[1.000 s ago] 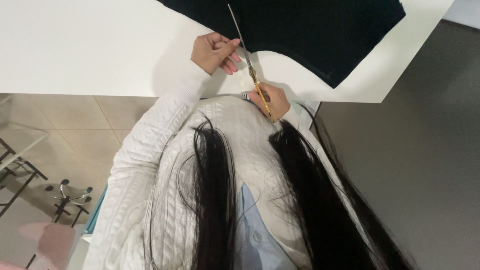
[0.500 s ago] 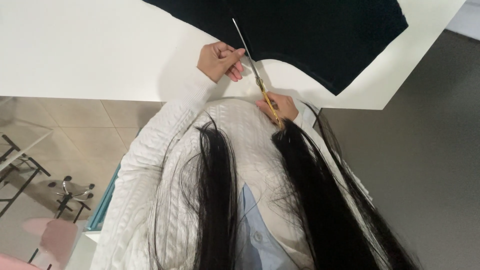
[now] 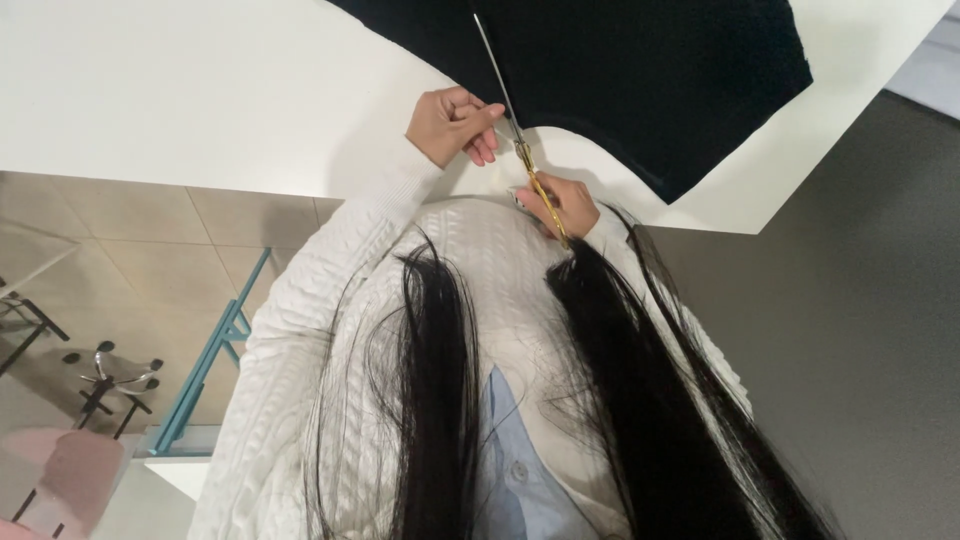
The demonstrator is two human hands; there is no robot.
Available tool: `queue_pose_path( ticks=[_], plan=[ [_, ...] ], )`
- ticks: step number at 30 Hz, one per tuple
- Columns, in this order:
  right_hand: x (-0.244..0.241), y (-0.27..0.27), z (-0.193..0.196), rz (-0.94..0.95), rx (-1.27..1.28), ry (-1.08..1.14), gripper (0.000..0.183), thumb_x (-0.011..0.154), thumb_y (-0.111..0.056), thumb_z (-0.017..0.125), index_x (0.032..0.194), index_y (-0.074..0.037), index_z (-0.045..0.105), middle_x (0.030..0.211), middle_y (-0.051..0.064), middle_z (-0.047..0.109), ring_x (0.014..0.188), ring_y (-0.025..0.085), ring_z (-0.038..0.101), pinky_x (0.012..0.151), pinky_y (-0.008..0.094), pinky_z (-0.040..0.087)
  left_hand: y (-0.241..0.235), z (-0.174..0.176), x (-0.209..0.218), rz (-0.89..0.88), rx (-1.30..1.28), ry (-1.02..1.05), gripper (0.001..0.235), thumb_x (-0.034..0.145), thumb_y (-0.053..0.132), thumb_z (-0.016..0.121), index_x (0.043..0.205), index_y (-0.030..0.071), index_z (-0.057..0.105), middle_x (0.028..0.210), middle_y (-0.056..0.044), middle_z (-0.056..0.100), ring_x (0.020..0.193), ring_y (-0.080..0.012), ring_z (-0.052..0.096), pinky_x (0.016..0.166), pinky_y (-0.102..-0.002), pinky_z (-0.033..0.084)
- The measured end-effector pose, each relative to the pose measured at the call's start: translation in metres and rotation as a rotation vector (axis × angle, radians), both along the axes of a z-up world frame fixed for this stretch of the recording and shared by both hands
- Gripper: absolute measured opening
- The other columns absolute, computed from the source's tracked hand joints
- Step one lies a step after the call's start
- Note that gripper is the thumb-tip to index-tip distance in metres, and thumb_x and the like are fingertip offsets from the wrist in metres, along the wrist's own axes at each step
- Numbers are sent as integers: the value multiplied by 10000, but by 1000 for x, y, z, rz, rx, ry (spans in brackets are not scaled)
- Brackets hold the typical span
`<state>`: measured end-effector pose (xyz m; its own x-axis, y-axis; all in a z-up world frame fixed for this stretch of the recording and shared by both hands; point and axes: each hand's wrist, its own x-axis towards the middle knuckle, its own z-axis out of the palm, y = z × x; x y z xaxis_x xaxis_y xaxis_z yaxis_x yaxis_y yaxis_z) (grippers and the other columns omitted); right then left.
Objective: The person uses a green triangular ruler and a white marking tool to draw straight lines on a piece of black fabric laid on a white table. They then use gold-handled scissors to cut the fabric along the marked lines, separating a rectangular section.
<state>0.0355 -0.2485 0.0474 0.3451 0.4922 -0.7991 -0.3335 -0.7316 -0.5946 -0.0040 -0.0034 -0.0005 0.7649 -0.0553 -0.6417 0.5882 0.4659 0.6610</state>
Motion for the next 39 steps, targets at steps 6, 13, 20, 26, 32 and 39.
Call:
queue_pose_path(
  ticks=[6, 13, 20, 26, 32, 39],
  plan=[
    [9, 6, 10, -5, -33, 81, 321, 1006, -362, 629, 1003, -42, 662, 560, -16, 525, 436, 82, 511, 417, 265, 399, 1, 3, 0, 12, -22, 6, 268, 988, 196, 721, 927, -59, 667, 702, -111, 728, 557, -146, 701, 500, -268, 597],
    [28, 20, 20, 69, -14, 15, 378, 1020, -417, 603, 1053, -46, 663, 636, -22, 582, 504, 71, 568, 469, 249, 461, 1, 2, -2, -2, -24, -21, 271, 991, 204, 713, 926, -57, 681, 696, -106, 728, 559, -138, 705, 506, -270, 604],
    [25, 23, 28, 85, -100, -21, 362, 996, -401, 623, 1022, -44, 674, 591, -2, 548, 464, 86, 535, 447, 259, 450, 0, 8, -4, 7, -59, -16, 249, 976, 187, 729, 909, -48, 685, 698, -105, 727, 569, -142, 707, 511, -272, 610],
    [37, 37, 40, 80, -139, 14, 328, 1000, -375, 599, 943, -57, 653, 570, -27, 518, 446, 74, 504, 428, 256, 422, -1, 6, -6, -21, -54, -29, 247, 972, 185, 732, 892, -44, 686, 699, -109, 729, 570, -147, 710, 508, -274, 608],
    [47, 50, 44, 97, 19, 19, 262, 1011, -328, 590, 982, -69, 620, 634, -50, 498, 491, 55, 452, 436, 246, 377, 4, 7, -8, -17, -78, -46, 248, 973, 186, 734, 901, -47, 688, 712, -113, 736, 583, -149, 719, 520, -267, 610],
    [38, 41, 30, 139, 21, -56, 295, 1050, -311, 583, 1130, -38, 662, 645, -44, 528, 508, 47, 473, 451, 251, 373, 4, 9, -9, -32, -87, -43, 257, 968, 199, 722, 903, -47, 693, 705, -115, 737, 566, -149, 714, 501, -265, 599]
  ],
)
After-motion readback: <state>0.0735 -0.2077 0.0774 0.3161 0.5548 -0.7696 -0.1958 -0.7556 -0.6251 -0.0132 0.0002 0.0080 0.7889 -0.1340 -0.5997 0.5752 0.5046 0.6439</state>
